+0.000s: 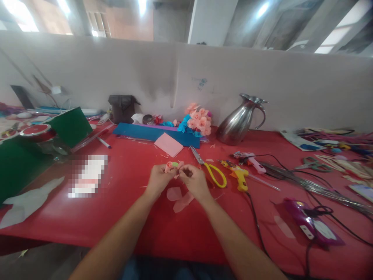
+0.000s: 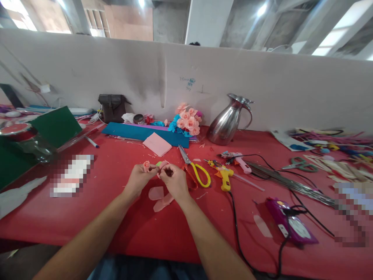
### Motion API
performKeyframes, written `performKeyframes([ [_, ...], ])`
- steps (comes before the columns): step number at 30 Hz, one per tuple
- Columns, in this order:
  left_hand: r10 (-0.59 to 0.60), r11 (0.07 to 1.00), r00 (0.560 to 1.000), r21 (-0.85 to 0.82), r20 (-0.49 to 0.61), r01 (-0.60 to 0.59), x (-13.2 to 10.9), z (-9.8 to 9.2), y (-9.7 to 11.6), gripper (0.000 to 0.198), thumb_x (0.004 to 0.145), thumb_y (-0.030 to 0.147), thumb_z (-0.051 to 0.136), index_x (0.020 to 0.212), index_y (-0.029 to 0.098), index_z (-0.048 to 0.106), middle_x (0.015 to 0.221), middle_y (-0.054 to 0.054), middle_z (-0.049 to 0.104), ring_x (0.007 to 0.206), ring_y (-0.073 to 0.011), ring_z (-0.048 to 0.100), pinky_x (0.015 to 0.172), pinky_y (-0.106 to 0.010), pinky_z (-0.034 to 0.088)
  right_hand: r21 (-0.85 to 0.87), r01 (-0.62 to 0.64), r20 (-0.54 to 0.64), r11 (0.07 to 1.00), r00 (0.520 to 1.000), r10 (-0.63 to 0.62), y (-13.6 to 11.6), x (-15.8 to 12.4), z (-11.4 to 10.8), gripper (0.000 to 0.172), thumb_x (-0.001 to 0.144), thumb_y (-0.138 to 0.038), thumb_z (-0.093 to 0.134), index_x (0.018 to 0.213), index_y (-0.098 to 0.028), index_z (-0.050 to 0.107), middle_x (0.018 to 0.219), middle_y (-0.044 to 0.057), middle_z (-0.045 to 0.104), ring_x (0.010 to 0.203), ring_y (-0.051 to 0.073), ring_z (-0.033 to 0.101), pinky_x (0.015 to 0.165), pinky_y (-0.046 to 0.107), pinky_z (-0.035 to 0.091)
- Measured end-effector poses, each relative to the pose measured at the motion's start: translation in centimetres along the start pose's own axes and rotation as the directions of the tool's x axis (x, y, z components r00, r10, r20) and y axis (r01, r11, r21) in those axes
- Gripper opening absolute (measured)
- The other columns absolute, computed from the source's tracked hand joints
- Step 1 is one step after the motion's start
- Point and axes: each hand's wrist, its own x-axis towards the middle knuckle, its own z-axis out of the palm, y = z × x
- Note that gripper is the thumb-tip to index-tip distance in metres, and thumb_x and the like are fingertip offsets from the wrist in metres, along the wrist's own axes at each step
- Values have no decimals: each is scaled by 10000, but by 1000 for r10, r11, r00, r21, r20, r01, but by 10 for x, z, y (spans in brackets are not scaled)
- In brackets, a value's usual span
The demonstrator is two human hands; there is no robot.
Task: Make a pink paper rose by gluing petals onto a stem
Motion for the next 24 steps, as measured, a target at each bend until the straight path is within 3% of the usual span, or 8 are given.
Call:
performKeyframes([
  [7,-47,996,998,-72,28,49,0,3,1,181,616,288,623,587,114,663,570,-25,596,589,-135,528,567,-223,392,86,6,-32,996,999,-4,0,0,1,156,717,-338,573,736,-185,544,692,13,645,637,161,621,617,268,479],
  [11,-52,998,999,-44,13,52,1,2,-1,218,616,329,644,585,114,667,585,-29,615,592,-140,539,555,-224,385,24,-13,-61,1000,998,14,2,2,-1,142,716,-320,547,679,-183,544,634,-3,624,582,145,584,584,253,450],
  [15,-114,993,990,13,-87,116,7,-3,-5,206,598,320,655,616,116,684,564,-13,605,575,-140,534,541,-227,372,35,-33,-205,999,978,39,4,7,-7,130,687,-304,561,654,-179,546,602,-26,582,570,127,529,576,237,408],
  [20,-214,968,967,104,-140,230,15,-8,-19,215,551,315,693,624,113,693,533,-13,599,578,-163,555,543,-239,377,258,-83,-408,962,894,186,3,16,-17,118,652,-290,566,661,-183,516,531,-68,485,464,81,391,461,206,289],
  [22,-192,967,965,132,-176,217,17,-10,-22,233,555,306,694,683,112,710,581,-32,633,626,-185,580,566,-247,392,294,-93,-425,951,879,217,1,17,-20,121,647,-287,568,637,-188,500,502,-78,444,440,73,349,439,205,255],
  [24,-119,976,962,147,-247,158,16,-12,-20,291,586,311,680,807,125,718,701,-58,679,700,-200,599,607,-258,411,308,-117,-367,944,901,231,-2,16,-21,113,644,-276,566,623,-190,497,494,-77,441,440,74,354,438,205,260],
])
